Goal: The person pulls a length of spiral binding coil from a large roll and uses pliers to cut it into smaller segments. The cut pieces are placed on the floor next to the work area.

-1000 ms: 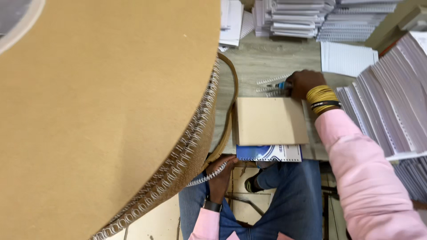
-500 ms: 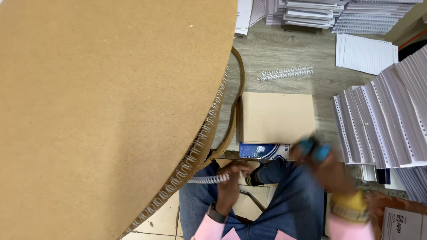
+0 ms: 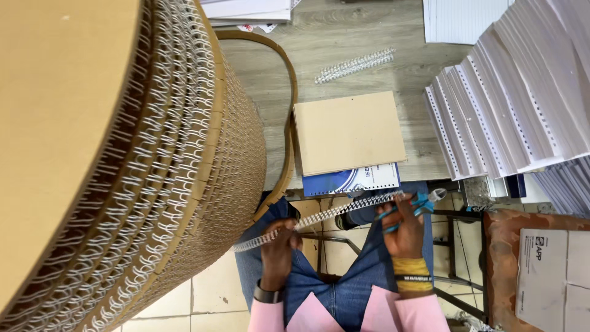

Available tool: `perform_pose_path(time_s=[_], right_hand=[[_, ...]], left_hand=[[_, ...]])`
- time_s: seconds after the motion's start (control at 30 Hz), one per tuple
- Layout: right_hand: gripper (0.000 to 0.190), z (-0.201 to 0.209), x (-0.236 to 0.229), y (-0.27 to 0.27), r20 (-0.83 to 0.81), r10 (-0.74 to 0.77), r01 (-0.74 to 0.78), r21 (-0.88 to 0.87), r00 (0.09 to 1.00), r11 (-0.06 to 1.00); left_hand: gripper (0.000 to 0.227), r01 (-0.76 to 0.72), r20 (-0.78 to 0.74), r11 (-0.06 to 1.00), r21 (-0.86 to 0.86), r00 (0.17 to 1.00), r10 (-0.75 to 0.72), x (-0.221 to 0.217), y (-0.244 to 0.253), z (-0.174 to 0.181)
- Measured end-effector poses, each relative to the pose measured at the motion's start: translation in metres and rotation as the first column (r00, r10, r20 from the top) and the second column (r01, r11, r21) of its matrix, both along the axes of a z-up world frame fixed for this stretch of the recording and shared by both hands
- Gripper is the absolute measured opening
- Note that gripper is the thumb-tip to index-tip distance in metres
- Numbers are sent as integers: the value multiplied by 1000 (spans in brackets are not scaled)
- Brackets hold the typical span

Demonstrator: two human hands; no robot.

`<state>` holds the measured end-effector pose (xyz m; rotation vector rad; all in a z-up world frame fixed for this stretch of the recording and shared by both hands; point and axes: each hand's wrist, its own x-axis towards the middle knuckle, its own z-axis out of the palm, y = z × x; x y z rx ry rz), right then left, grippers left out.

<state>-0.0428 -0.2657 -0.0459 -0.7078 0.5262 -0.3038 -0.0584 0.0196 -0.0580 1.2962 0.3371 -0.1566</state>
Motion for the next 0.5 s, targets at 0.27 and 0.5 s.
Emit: perform_pose_path(time_s=[0.27, 0.5], right_hand=[[20, 0, 13, 15, -20, -143, 143, 14, 990, 990], [18, -1, 18, 22, -43, -173, 171, -37, 984, 985]], left_hand=[[37, -2, 146, 979, 203, 989, -28, 10, 15, 26], [28, 32, 314, 938, 344, 938, -147, 60, -11, 98]])
